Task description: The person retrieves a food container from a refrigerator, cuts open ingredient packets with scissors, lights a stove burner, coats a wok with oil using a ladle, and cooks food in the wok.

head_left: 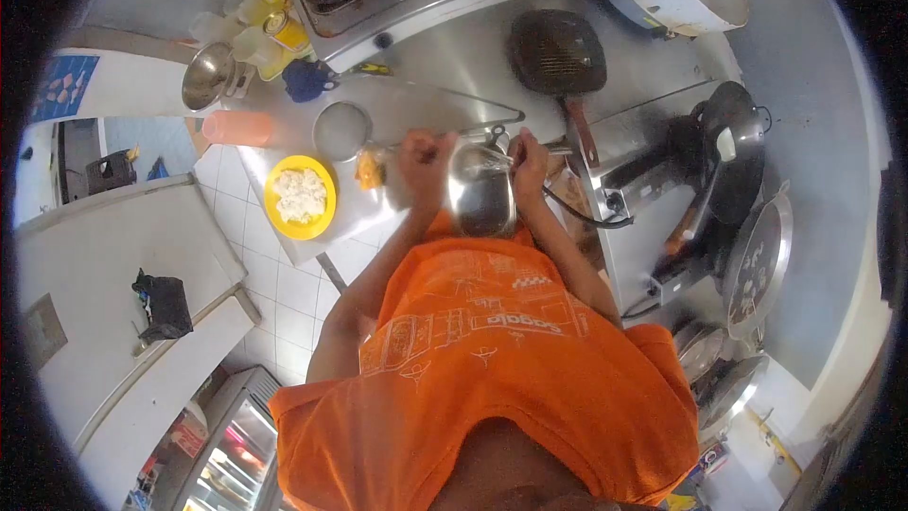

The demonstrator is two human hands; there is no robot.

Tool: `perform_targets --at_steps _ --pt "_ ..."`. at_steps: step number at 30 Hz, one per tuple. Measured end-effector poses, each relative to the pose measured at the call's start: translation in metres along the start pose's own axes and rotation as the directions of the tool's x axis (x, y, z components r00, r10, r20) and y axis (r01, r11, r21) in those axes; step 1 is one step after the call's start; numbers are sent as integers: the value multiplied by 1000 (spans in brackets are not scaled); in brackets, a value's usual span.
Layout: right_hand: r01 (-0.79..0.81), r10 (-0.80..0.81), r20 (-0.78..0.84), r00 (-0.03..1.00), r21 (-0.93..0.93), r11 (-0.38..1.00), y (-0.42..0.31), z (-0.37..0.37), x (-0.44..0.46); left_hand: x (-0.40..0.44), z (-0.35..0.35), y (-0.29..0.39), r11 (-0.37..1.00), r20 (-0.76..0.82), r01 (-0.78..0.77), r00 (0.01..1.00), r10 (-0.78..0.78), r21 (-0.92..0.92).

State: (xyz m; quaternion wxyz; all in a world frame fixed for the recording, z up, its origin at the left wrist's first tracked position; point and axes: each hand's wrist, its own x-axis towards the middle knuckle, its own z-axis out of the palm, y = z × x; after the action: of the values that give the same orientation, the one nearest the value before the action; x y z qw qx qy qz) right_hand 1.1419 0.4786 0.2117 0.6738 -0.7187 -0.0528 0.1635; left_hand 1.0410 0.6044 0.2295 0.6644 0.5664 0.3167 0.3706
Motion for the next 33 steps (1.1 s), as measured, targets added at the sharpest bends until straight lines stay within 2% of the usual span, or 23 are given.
perform_targets --at_steps 1,3,6,7,9,10,12,13,15,16,17,19,22,25,27,28,30,33 --pt "19 -19 -2 1000 -29 999 7 0 2 0 2 2 999 -19 -15 1000 16 33" --pt "171 -170 22 985 -191 966 19 -2 7 3 5 4 994 -56 -47 997 53 101" --pt "349 -341 87 936 -360 866 28 -4 14 8 3 -5 988 -79 85 994 -75 128" --pt "398 -388 110 915 -400 826 27 -3 16 9 2 -7 986 -64 78 996 -69 145" --pt "349 -324 133 937 -446 824 26 -4 15 9 1 -6 981 -30 64 998 -59 182" --pt "325 -293 142 945 -469 821 25 -5 17 9 2 -2 989 12 81 996 -84 127" --pt "332 -318 111 942 -466 820 29 -7 19 6 3 5 992 101 127 987 -128 15" --pt "335 -329 96 939 -465 820 30 -7 19 8 4 4 984 125 163 977 -171 68" --pt "80 -83 3 997 -319 944 12 -5 17 13 0 -4 955 167 233 950 -263 181" --pt "-56 51 -28 998 -235 970 3 -5 14 15 -14 -34 973 291 169 934 -210 160" --pt "-36 27 -40 999 -245 969 9 -7 15 19 -34 -86 987 409 102 901 -146 126" --pt "6 -24 -64 998 -264 965 20 -9 19 24 -33 -76 996 483 45 872 -77 78" --pt "-199 200 -46 979 30 980 9 -5 16 15 -28 -25 995 404 75 910 -93 61" --pt "-41 24 -66 998 -275 960 23 -10 19 12 -23 -15 993 415 121 904 -105 -14" --pt "-115 102 -70 992 -231 966 29 -15 21 7 -19 -11 979 441 163 892 -96 -118" --pt "-156 144 -72 987 -208 966 31 -17 18 4 -19 -7 987 460 148 882 -101 -67" --pt "-41 23 -96 995 -194 980 30 -18 15 2 -20 2 994 493 105 864 -106 29" --pt "94 -111 -52 992 -262 961 28 -23 7 -8 -29 -6 961 505 271 824 -256 44"
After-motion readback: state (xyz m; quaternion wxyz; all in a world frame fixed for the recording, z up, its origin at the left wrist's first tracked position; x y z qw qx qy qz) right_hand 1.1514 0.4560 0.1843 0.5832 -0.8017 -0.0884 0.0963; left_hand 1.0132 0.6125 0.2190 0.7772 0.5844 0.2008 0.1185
